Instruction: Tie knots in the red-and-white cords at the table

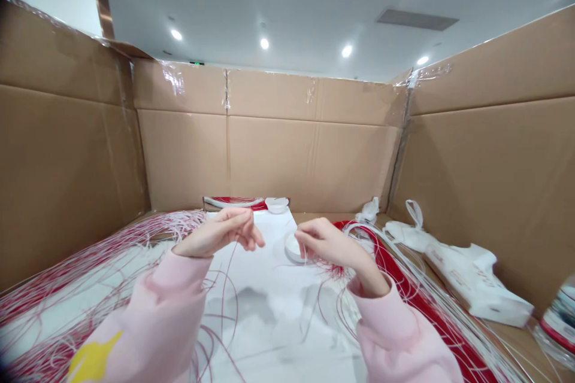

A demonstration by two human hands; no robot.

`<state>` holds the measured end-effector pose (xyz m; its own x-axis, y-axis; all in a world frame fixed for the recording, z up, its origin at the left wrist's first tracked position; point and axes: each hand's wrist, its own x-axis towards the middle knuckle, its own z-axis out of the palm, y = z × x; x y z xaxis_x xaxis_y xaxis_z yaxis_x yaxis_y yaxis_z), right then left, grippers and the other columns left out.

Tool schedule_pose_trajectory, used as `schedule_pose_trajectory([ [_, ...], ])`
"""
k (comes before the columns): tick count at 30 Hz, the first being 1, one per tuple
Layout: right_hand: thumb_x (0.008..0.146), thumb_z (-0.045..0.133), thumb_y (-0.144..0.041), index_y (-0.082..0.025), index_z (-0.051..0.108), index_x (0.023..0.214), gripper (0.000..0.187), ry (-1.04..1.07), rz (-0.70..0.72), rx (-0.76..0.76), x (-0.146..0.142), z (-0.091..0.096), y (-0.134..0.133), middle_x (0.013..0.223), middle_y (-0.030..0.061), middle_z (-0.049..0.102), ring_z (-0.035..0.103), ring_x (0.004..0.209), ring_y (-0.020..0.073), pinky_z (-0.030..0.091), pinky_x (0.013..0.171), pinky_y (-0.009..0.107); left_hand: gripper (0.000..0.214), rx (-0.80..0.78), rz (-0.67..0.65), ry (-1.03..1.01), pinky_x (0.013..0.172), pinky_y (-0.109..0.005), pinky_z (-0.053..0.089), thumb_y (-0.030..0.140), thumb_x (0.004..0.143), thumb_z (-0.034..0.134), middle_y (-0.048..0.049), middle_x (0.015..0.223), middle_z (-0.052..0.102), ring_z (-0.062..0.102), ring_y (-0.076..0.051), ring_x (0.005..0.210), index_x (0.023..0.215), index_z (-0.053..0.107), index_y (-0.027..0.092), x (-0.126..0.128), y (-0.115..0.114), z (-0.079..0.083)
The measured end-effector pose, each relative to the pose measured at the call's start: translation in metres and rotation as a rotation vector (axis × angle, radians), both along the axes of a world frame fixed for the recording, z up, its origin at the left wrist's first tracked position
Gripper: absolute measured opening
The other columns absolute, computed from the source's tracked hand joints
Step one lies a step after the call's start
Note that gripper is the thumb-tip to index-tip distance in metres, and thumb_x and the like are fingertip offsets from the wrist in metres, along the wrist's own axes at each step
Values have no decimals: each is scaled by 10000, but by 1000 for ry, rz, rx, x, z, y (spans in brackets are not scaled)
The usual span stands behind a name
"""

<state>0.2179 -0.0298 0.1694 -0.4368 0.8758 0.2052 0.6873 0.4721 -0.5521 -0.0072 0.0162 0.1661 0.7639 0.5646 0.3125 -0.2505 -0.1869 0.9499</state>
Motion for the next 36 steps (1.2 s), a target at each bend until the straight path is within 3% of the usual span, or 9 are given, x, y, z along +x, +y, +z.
schedule_pose_trajectory([
  [4,846,332,-364,-131,502,609,374,156,-14,14,1,6,-6,528,-11,495,475,495,89,360,481,189,274,-22,-89,17,796,-343,416,352,783,459,-148,1099,547,507,-229,1023,629,473,126,6,-5,-3],
  [9,809,389,-244,-116,570,661,267,-109,332,-332,-1,3,-17,608,20,574,544,581,101,411,544,193,257,-119,43,-285,907,-362,327,327,812,419,-110,1224,456,349,-204,1182,630,448,149,15,-3,-4],
  [12,772,398,-192,-112,577,637,238,-234,348,-419,2,-10,-12,617,29,596,552,566,96,424,553,197,246,-168,82,-394,858,-352,371,315,813,417,-92,1162,510,401,-198,1140,628,436,154,13,1,-2],
  [17,717,384,-152,-109,562,610,211,-310,132,-441,13,-28,7,559,25,597,535,481,87,399,474,185,246,-119,146,-433,829,-358,394,305,811,420,-67,975,596,519,-191,980,629,472,149,4,3,0],
  [21,717,392,-161,-108,553,610,201,-259,181,-488,13,-25,12,549,22,591,552,497,91,406,499,188,274,-3,42,-232,798,-338,395,299,818,409,-114,986,582,541,-187,899,627,501,125,9,-5,-1],
  [24,732,395,-174,-109,548,619,202,-219,233,-521,11,-20,9,553,22,588,554,500,91,409,508,190,278,102,-11,-141,691,-271,396,302,814,416,-97,834,594,537,-131,708,636,520,116,17,-9,-5],
  [27,744,407,-196,-105,564,657,202,-193,243,-559,11,-19,8,544,19,590,550,497,91,408,510,193,280,122,11,-128,537,-214,329,316,813,416,-25,606,518,410,-73,507,645,524,119,21,-9,-7],
  [29,743,416,-203,-101,576,684,199,-194,233,-587,15,-22,11,549,20,593,547,495,90,412,509,194,275,100,64,-182,516,-209,299,313,812,419,-5,575,473,379,-70,497,635,512,124,19,-8,-6],
  [36,676,467,-191,-99,597,628,166,-395,-62,-681,33,-47,39,515,34,579,557,481,114,385,421,185,248,88,232,-401,565,-214,326,293,805,428,-7,608,472,421,-88,562,624,495,137,10,-5,1],
])
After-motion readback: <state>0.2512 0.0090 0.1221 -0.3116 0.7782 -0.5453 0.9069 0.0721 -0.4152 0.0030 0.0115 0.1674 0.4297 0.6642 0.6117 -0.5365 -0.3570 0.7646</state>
